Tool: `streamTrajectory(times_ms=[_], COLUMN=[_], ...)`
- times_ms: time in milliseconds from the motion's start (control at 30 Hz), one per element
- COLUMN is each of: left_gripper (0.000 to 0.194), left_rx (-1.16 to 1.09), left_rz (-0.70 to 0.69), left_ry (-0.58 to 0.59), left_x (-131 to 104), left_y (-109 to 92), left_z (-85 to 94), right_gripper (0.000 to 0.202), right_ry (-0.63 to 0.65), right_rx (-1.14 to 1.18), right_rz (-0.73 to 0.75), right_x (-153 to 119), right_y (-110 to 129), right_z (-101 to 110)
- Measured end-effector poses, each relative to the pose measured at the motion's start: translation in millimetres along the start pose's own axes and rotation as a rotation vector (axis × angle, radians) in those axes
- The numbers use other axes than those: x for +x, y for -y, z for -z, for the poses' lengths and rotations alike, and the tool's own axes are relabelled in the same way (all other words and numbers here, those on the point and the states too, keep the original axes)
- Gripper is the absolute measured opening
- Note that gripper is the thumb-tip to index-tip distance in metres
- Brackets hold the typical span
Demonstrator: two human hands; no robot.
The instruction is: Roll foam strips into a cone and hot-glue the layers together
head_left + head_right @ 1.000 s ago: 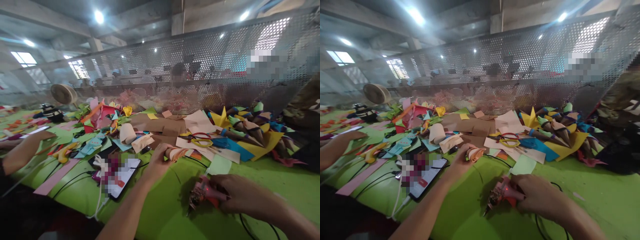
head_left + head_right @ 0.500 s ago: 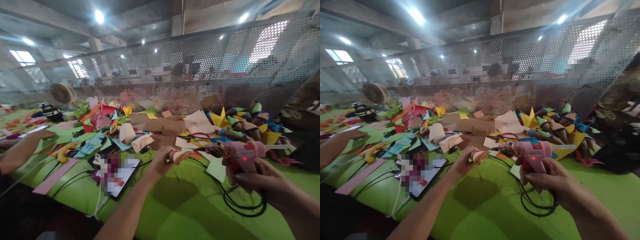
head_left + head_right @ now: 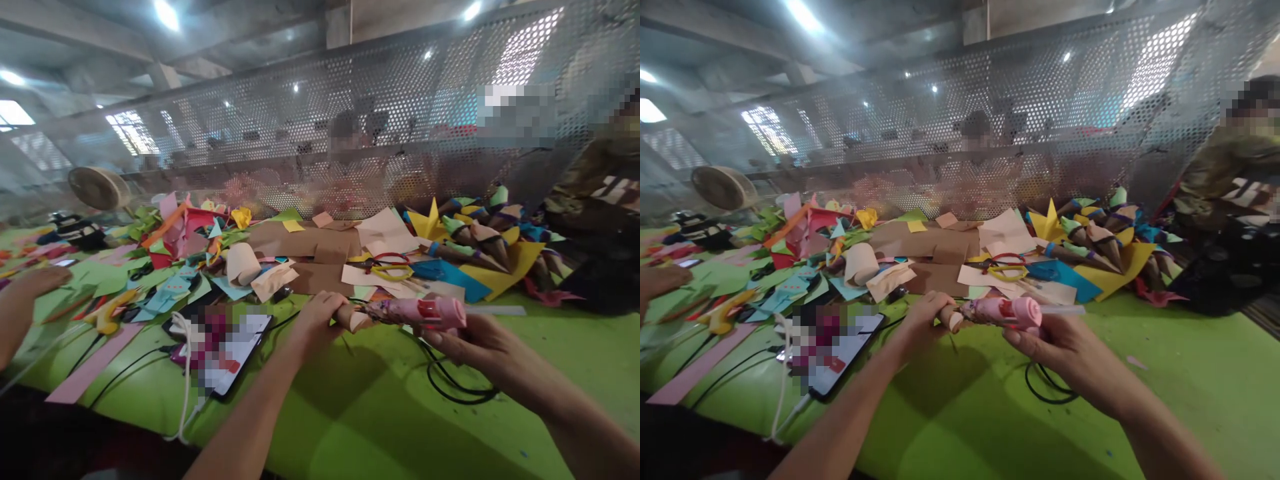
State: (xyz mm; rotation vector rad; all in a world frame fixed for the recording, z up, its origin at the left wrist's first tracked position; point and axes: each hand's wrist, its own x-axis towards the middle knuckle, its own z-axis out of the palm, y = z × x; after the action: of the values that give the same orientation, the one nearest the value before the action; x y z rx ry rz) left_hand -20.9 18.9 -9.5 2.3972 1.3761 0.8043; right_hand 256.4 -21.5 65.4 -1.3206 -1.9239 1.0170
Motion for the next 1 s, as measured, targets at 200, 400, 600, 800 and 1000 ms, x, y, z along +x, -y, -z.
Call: streamTrajectory(times_ms=[200, 400, 600, 800, 1000], left_gripper=[0.027, 0.03, 0.028, 0.029, 0.028], left_rx=[0.06, 0.096, 0.156, 0.177, 0.164], left_rz=[-0.006, -0.001, -0.008, 0.006, -0.005], left_ry=[-0.038, -0.029, -0.028, -0.015, -0.023], left_x=[-0.5, -1.4, -1.2, 0.0, -0.3], left_y=[-0.9, -3.4, -3.3, -4.3, -4.9], left_z=[0.3, 2.6, 1.6, 2.2, 2.1], right_gripper=[0.051, 0.051, 0.048, 0.05, 0.052], right_ry=[0.077, 0.083, 0.09, 0.081, 0.085], right_rx=[0.019, 0.006, -0.015, -0.025, -0.022], right_rz=[-0.089, -0.104, -0.093, -0.074, -0.082], right_x=[-1.2, 0.5, 0.5, 1.7, 1.5], right_y=[-0.9, -2.3, 1.3, 1.1, -2.3], right_z=[-0.8, -1.9, -1.6, -2.2, -5.5])
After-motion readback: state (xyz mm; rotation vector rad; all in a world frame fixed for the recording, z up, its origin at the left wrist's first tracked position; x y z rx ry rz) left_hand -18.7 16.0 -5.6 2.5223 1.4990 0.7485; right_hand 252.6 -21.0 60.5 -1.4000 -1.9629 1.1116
